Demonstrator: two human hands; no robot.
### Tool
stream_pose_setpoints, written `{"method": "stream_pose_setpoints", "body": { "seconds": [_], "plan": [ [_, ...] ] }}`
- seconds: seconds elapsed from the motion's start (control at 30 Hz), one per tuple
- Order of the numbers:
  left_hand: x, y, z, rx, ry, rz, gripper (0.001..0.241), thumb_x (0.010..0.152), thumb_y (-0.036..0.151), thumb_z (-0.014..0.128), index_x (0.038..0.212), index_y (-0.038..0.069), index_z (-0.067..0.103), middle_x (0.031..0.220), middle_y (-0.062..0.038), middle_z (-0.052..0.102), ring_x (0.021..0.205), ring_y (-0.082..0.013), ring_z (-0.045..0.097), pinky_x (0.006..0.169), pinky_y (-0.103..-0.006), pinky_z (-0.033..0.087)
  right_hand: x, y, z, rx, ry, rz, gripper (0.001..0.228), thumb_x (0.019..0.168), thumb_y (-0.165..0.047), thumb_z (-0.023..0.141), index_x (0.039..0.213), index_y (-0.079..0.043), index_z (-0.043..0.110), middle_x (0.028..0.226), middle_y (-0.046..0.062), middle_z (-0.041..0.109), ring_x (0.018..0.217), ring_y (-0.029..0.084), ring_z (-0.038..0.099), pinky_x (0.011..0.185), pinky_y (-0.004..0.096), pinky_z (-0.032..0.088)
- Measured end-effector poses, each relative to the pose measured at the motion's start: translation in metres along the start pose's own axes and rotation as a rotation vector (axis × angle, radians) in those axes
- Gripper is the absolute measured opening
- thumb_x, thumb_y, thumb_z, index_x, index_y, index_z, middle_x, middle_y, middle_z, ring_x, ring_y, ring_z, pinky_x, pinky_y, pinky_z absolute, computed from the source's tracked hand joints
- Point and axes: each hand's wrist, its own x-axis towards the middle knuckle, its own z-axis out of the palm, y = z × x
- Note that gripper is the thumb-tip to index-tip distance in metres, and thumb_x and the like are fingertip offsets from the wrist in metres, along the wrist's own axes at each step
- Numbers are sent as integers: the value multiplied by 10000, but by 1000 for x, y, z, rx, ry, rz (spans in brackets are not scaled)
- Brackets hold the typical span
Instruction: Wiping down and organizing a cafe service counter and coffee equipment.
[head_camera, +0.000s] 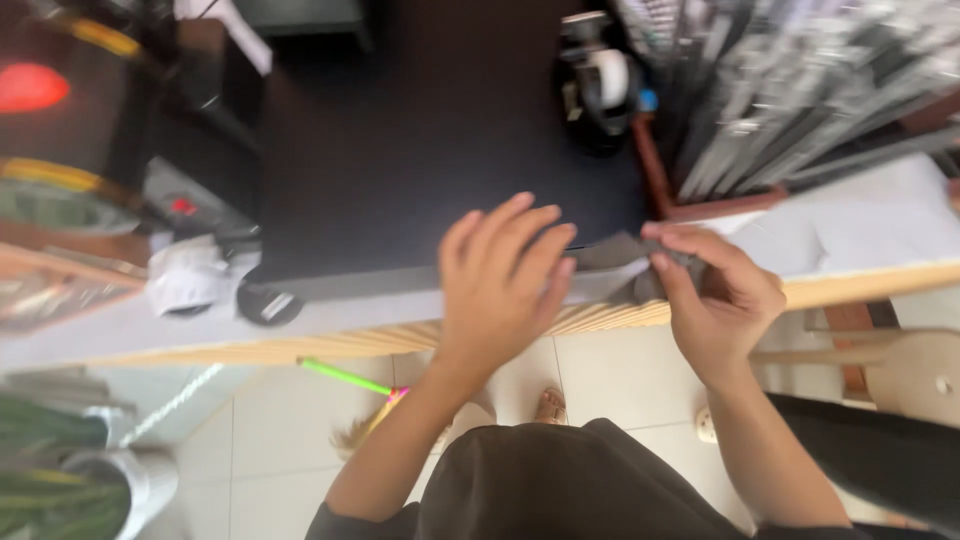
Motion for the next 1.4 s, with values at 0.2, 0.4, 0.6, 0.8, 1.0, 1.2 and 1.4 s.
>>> {"method": "stream_pose_setpoints", "body": {
  "seconds": [0.2,0.4,0.6,0.8,1.0,1.2,1.4],
  "plan": [
    [-97,-92,-93,217,362,-272,311,936,-4,679,1222,76,590,1276,-96,624,1267,-323,573,1096,-468,427,31,-25,125,-751,-456,-202,769,910,-373,710,1472,82,449,1489,346,467,1409,474,440,1115,579,407],
    [-149,-142,-125,27,352,-750,298,1028,-55,537,1321,-13,567,1304,-169,637,1184,-339,647,1000,-399,527,7,-44,263,-778,-637,-381,1101,832,-703,607,1548,76,302,1550,395,296,1458,520,295,1123,641,323],
    [-136,-175,-133,67,145,-713,214,981,40,684,1186,-18,699,1152,-168,740,1047,-323,709,918,-375,544,14,-48,286,-606,-705,-664,706,947,-352,598,1513,37,433,1549,272,439,1453,394,438,1145,497,420],
    [-121,-165,-170,146,214,-589,74,937,12,763,999,-15,735,1003,-103,762,906,-239,758,832,-332,583,11,-19,191,-656,-465,-519,427,867,67,609,1271,-55,677,1376,65,675,1313,216,625,1056,410,484],
    [-12,-136,-173,-48,89,-222,71,949,37,773,1015,29,748,1015,-60,762,899,-192,756,798,-280,595,-2,1,145,-652,-12,-370,297,895,205,654,1082,-23,686,1119,87,750,1154,270,718,992,386,526],
    [105,-130,-42,-514,-99,-117,127,956,191,752,983,71,721,807,-102,728,673,-249,726,601,-335,541,10,-3,134,-643,54,-355,239,913,183,666,1058,-5,687,1085,107,751,1101,280,723,972,399,531],
    [135,-132,70,-473,-174,-83,158,913,190,740,884,50,674,748,-104,714,655,-312,696,568,-396,531,29,-21,120,-593,-21,-222,242,907,148,672,1087,-11,700,1110,103,752,1113,277,726,982,366,546]
  ]
}}
